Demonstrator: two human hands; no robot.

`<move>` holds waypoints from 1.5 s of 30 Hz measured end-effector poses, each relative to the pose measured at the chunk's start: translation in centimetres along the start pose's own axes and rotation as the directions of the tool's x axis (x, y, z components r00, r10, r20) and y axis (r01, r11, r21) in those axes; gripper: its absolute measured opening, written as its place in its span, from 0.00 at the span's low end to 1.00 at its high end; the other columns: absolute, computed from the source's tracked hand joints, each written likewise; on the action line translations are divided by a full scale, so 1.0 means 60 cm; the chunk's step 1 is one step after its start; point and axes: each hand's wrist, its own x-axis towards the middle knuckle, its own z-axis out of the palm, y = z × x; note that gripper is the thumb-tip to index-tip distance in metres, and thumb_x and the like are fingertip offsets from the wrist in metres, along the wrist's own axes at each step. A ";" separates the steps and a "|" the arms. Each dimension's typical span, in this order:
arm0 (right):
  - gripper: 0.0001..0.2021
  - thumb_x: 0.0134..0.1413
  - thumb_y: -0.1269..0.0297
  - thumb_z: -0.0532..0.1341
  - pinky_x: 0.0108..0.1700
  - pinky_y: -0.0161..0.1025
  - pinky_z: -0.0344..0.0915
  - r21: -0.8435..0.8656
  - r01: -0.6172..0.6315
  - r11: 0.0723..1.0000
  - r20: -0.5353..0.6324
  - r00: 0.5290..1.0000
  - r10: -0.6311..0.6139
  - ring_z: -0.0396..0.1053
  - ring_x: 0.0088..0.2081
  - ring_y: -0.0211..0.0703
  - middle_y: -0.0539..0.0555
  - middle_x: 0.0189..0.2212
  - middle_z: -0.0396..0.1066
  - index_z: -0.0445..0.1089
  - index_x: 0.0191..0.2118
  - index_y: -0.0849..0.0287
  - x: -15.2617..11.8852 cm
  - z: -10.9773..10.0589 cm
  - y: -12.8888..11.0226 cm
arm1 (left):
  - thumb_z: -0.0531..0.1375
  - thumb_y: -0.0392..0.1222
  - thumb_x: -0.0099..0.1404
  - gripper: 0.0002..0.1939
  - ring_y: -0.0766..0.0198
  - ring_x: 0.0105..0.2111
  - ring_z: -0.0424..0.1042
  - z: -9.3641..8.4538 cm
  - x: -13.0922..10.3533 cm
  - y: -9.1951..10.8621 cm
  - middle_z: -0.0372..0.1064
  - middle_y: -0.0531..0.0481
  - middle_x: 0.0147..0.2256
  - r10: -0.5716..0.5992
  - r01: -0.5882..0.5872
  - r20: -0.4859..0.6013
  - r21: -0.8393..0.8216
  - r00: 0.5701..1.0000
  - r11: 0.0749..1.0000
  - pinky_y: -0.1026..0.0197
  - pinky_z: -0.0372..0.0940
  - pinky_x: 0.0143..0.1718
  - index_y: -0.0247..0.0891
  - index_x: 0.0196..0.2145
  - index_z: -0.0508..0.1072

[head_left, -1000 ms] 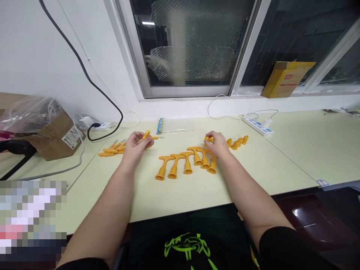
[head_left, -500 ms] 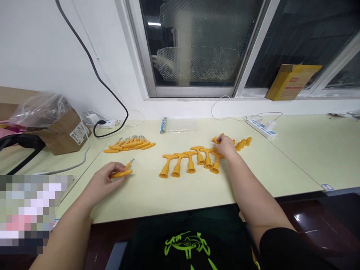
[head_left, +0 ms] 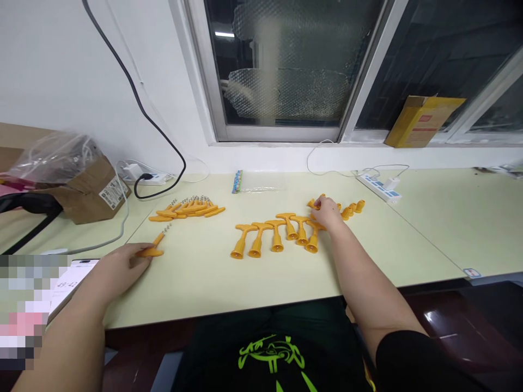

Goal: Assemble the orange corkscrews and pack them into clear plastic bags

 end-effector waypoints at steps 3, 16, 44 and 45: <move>0.09 0.47 0.74 0.63 0.49 0.45 0.66 -0.012 0.003 1.000 0.016 1.000 -0.002 0.69 0.44 0.48 0.58 0.43 0.70 0.69 0.37 0.57 -0.001 -0.003 -0.003 | 0.62 0.58 0.52 0.23 0.50 0.37 0.76 0.003 0.010 -0.005 0.79 0.57 0.39 -0.026 0.027 0.029 -0.022 0.999 0.999 0.53 0.68 0.39 0.55 0.45 0.78; 0.11 0.50 0.72 0.64 0.52 0.45 0.66 0.023 0.000 1.000 0.052 0.999 -0.001 0.71 0.48 0.50 0.60 0.47 0.71 0.71 0.42 0.59 -0.005 -0.005 -0.010 | 0.61 0.62 0.59 0.23 0.53 0.34 0.75 0.026 0.040 0.041 0.78 0.53 0.34 0.121 -0.122 0.026 0.064 0.992 0.990 0.57 0.67 0.35 0.46 0.44 0.78; 0.14 0.59 0.59 0.66 0.50 0.43 0.65 0.201 0.498 0.843 0.264 0.801 -0.537 0.70 0.48 0.48 0.56 0.44 0.75 0.76 0.49 0.56 -0.059 0.010 -0.071 | 0.54 0.54 0.68 0.33 0.44 0.57 0.72 0.019 -0.032 0.418 0.69 0.43 0.62 0.446 -0.524 0.482 0.031 0.754 0.851 0.47 0.66 0.53 0.48 0.69 0.63; 0.16 0.58 0.57 0.67 0.51 0.43 0.65 0.189 0.524 0.831 0.303 0.774 -0.557 0.69 0.50 0.49 0.57 0.44 0.74 0.76 0.50 0.56 -0.063 0.010 -0.077 | 0.54 0.54 0.68 0.33 0.44 0.55 0.73 0.023 -0.030 0.432 0.70 0.43 0.61 0.458 -0.532 0.473 0.027 0.753 0.847 0.48 0.67 0.51 0.47 0.68 0.64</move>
